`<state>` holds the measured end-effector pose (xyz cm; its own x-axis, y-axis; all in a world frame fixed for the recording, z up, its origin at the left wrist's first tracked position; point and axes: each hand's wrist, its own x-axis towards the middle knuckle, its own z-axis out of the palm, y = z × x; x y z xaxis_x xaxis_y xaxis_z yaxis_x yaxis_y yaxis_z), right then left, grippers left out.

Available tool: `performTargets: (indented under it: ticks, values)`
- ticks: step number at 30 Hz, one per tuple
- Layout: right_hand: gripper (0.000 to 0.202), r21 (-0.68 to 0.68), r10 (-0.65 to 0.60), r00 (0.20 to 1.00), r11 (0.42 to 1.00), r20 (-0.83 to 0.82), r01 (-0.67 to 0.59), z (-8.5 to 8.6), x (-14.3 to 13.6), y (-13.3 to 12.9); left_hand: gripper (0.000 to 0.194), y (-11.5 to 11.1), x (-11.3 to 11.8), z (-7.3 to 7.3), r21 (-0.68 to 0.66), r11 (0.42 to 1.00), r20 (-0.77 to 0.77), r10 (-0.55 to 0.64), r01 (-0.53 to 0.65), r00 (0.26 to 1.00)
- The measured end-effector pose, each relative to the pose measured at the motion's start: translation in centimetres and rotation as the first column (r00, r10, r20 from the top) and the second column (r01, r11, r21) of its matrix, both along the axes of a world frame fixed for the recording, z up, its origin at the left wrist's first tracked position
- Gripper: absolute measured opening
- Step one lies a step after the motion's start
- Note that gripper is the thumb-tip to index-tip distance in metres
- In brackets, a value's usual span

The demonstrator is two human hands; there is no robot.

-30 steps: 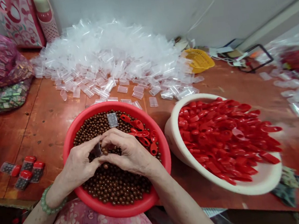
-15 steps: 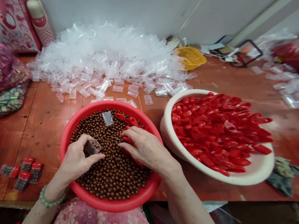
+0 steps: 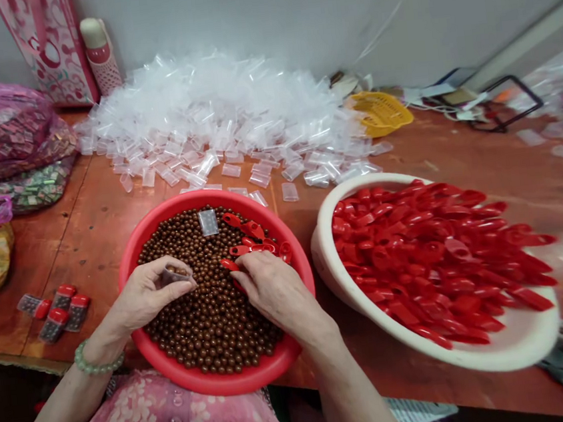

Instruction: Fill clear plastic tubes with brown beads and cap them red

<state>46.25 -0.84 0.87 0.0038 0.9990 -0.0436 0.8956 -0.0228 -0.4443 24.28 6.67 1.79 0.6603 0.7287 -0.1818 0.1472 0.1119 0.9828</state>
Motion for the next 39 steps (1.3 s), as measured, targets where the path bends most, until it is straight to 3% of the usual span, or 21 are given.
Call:
performTargets:
  ticks: [3,6,11,16,22,26,30,33,36,39]
  values:
    - [0.015,0.102,0.008,0.937,0.994,-0.348,0.029,1.2,-0.3,-0.1,0.019,0.1,0.0,0.3,-0.061,0.998,0.05,-0.029,0.032,0.998]
    - [0.017,0.239,0.111,0.883,0.971,-0.457,0.002,2.7,-1.1,0.4,0.02,0.1,0.2,0.3,-0.129,0.99,0.106,-0.042,0.056,0.993]
    - [0.021,0.34,0.319,0.87,0.921,-0.376,-0.19,3.9,-2.4,1.8,0.017,0.1,0.1,-0.1,-0.135,0.99,0.129,-0.031,0.048,0.991]
    - [0.024,0.293,0.394,0.872,0.904,-0.292,-0.311,4.4,-2.7,2.8,0.013,0.4,-0.3,-0.4,-0.104,0.992,0.109,-0.054,0.065,0.993]
    - [0.023,0.189,0.462,0.875,0.881,-0.141,-0.435,6.4,-1.3,3.2,0.014,0.6,-0.4,-0.7,-0.11,0.992,0.081,-0.05,0.059,0.995]
    - [0.022,0.206,0.417,0.889,0.902,-0.19,-0.379,6.6,-0.6,3.2,0.016,0.6,-0.2,-0.7,-0.239,0.971,0.15,0.017,0.02,0.988]
    - [0.016,0.198,0.252,0.869,0.963,-0.426,-0.182,5.3,-1.8,3.6,0.021,0.7,-0.4,-0.6,-0.323,0.946,0.207,0.048,0.022,0.977]
    - [0.013,0.061,0.081,0.773,0.997,-0.629,-0.054,4.0,-3.1,3.8,0.023,0.7,-0.6,-0.6,-0.316,0.946,0.2,0.146,-0.078,0.969]
    - [0.021,-0.117,-0.046,0.639,0.991,-0.768,-0.07,2.9,-3.8,3.7,0.024,0.7,-0.6,-0.7,-0.282,0.933,0.194,0.283,-0.223,0.939]
    - [0.03,-0.242,-0.166,0.486,0.965,-0.858,-0.097,1.9,-4.2,3.5,0.025,0.6,-0.5,-0.5,-0.274,0.919,0.189,0.339,-0.282,0.921]
